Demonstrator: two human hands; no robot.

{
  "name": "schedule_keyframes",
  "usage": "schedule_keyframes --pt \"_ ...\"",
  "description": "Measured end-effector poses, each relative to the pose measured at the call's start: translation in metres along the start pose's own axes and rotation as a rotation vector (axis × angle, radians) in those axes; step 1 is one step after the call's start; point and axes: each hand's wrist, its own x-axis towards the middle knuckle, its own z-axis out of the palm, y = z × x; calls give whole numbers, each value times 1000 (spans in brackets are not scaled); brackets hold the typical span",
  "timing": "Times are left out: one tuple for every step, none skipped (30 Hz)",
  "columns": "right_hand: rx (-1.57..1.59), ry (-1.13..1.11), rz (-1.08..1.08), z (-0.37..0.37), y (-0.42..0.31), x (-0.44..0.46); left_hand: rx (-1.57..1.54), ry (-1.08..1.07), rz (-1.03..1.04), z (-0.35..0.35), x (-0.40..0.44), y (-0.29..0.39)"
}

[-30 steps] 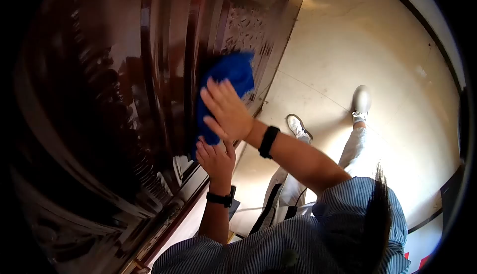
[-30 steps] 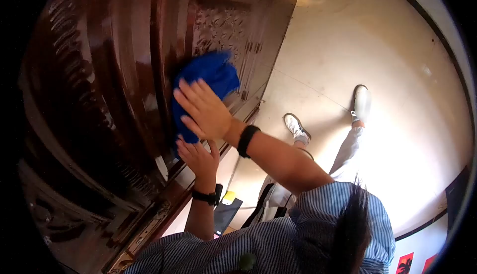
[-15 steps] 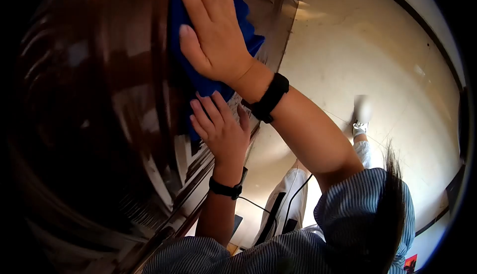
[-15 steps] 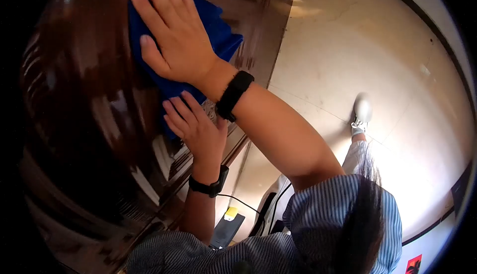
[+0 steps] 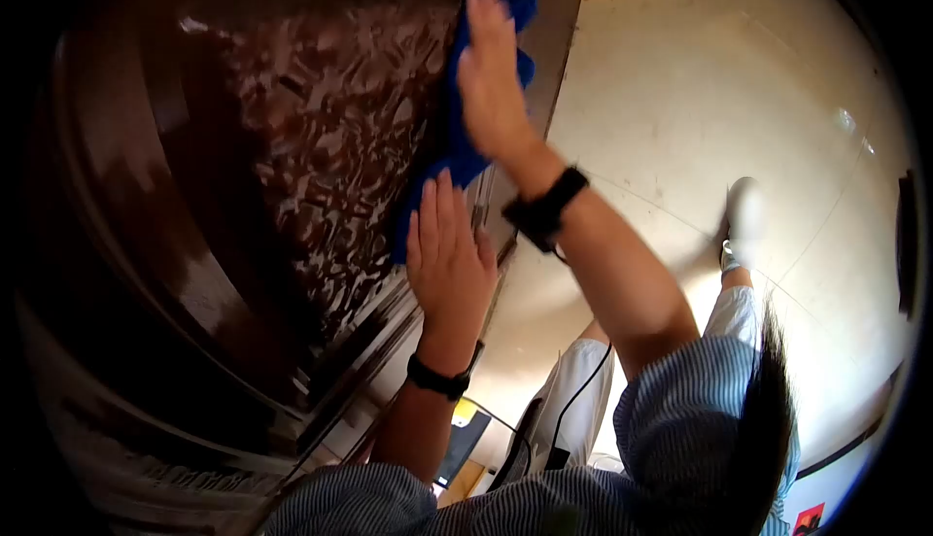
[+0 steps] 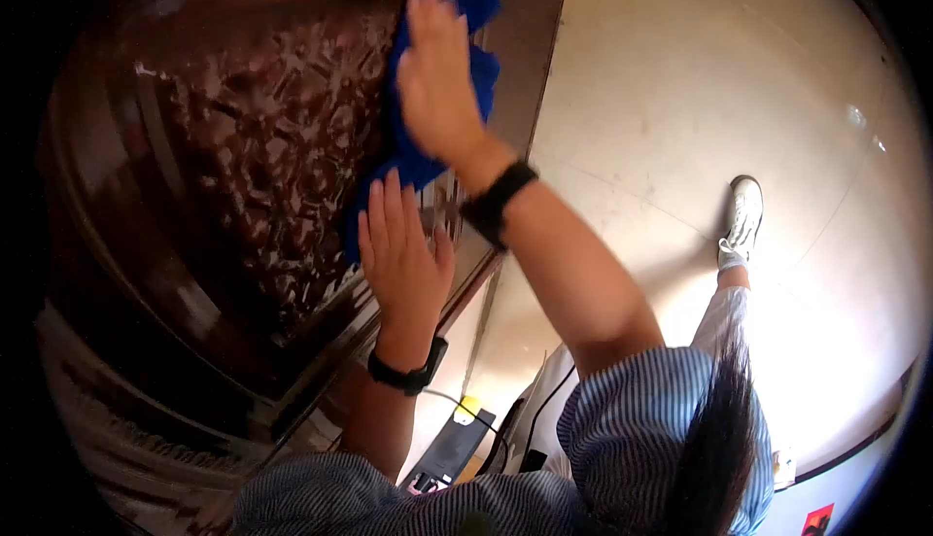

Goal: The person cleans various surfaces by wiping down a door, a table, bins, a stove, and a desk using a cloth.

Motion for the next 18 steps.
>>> schedule_keyframes --pt "9 -27 -104 -3 -10 -6 10 14 17 1 -3 -1" --pt "18 -54 -102 -8 -8 -2 19 18 27 0 -9 -3" --pt "-17 -41 -103 -12 -1 4 27 19 38 -1 -14 -5" --pt "-52 -30 -108 -15 8 16 -4 16 34 -4 -13 -4" --pt "-85 -22 -114 -15 14 25 -5 30 31 -4 -9 -2" --pt "-98 -16 -53 -12 14 24 -10 44 27 -4 -6 -1" --pt "-110 -24 -31 -5 14 24 -27 59 26 -5 0 -6" --pt "-115 -27 -21 -1 14 23 -41 56 26 -6 4 -8" --pt "-120 -27 -14 0 17 20 -54 58 29 0 5 -9" --pt "-99 -82 -43 -4 14 12 -63 56 40 2 2 -10" --pt "-96 -125 -70 -7 13 7 -54 64 47 3 -2 -12" --pt "-88 -168 -95 -12 15 4 -40 70 53 5 -4 -12" --pt "-79 -208 -111 -18 17 3 -23 66 63 5 -5 -11" --pt "-145 -235 -138 -16 26 6 -11 83 69 8 -10 -14" --pt "-208 -215 -111 -12 37 14 9 95 83 11 -8 -15" --pt "-121 -143 -62 -7 39 23 33 111 96 14 -5 -15" --pt "-36 -74 -15 1 38 28 50 100 100 18 -2 -15" --pt "-45 -34 -10 14 37 24 68 90 105 22 1 -15"
